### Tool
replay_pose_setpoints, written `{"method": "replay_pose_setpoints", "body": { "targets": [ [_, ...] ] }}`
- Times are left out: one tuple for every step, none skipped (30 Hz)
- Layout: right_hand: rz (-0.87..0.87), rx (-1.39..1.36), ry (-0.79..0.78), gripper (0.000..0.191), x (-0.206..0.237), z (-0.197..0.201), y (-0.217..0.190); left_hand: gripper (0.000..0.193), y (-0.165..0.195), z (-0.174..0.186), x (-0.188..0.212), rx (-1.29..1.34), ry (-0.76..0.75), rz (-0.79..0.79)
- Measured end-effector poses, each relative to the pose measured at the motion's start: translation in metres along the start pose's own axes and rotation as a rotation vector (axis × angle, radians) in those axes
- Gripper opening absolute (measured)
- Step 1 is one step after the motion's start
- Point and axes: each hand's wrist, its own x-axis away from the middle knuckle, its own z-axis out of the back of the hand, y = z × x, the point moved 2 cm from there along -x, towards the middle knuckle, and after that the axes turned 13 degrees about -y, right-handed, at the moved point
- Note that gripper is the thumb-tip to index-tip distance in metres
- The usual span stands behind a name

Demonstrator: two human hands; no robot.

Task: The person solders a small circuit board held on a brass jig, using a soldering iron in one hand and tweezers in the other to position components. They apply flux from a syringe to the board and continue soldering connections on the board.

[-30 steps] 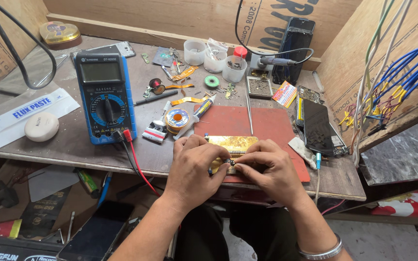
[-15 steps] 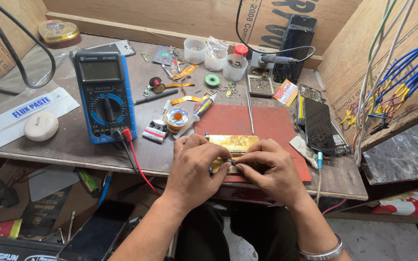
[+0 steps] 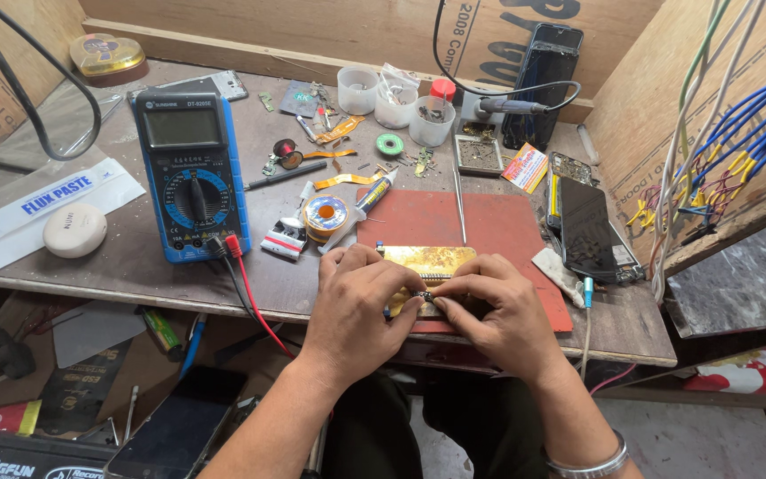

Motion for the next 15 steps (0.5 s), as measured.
{"method": "replay_pose_setpoints", "body": {
  "targets": [
    [-0.01, -0.009, -0.003, 0.012, 0.0002, 0.0001, -0.0001, 0.017, 0.0002, -0.0002, 0.0, 0.0, -0.002, 0.003],
    [0.015, 0.013, 0.001, 0.012, 0.0, 0.0005, -0.0007, 0.017, 0.0002, -0.0001, 0.0, -0.001, -0.002, 0.001],
    [0.04, 0.034, 0.006, 0.012, -0.0002, 0.001, -0.001, 0.017, 0.0002, -0.0001, 0.0001, -0.002, -0.003, -0.001],
    [0.064, 0.056, 0.01, 0.013, -0.0002, 0.0013, -0.0014, 0.018, 0.0002, 0.0, 0.0001, -0.003, -0.003, -0.003],
    [0.057, 0.057, 0.008, 0.012, -0.0002, 0.0012, -0.0012, 0.017, 0.0004, -0.0002, -0.0001, -0.003, -0.003, -0.004],
    [0.05, 0.059, 0.007, 0.012, -0.0002, 0.0011, -0.001, 0.017, 0.0006, -0.0004, -0.0003, -0.003, -0.002, -0.004],
    [0.042, 0.061, 0.006, 0.012, -0.0002, 0.001, -0.0008, 0.017, 0.0007, -0.0005, -0.0004, -0.002, -0.002, -0.005],
    [0.04, 0.042, 0.007, 0.011, -0.0001, 0.0013, -0.0006, 0.016, 0.0007, -0.0004, -0.0004, -0.001, -0.003, -0.005],
    [0.038, 0.023, 0.009, 0.011, 0.0, 0.0018, -0.0004, 0.016, 0.0007, -0.0001, -0.0003, 0.001, -0.004, -0.006],
    [0.036, 0.005, 0.011, 0.011, 0.0001, 0.0021, -0.0004, 0.016, 0.0006, 0.0001, -0.0002, 0.002, -0.005, -0.006],
    [0.027, -0.013, 0.008, 0.011, 0.0, 0.0021, -0.0003, 0.016, 0.0006, 0.0002, -0.0001, 0.002, -0.008, -0.004],
    [0.018, -0.031, 0.005, 0.01, -0.0001, 0.0021, -0.0003, 0.016, 0.0006, 0.0003, -0.0001, 0.003, -0.011, -0.002],
    [0.008, -0.05, 0.002, 0.01, -0.0003, 0.0023, -0.0004, 0.015, 0.0006, 0.0004, -0.0001, 0.003, -0.014, 0.0],
    [-0.017, -0.06, -0.006, 0.01, -0.0007, 0.0005, -0.0003, 0.016, -0.0003, 0.0006, 0.0008, 0.0, -0.01, -0.005],
    [-0.044, -0.07, -0.015, 0.01, -0.001, 0.0002, -0.0002, 0.016, 0.0, 0.0005, 0.0008, 0.0, -0.005, -0.01]
  ]
}}
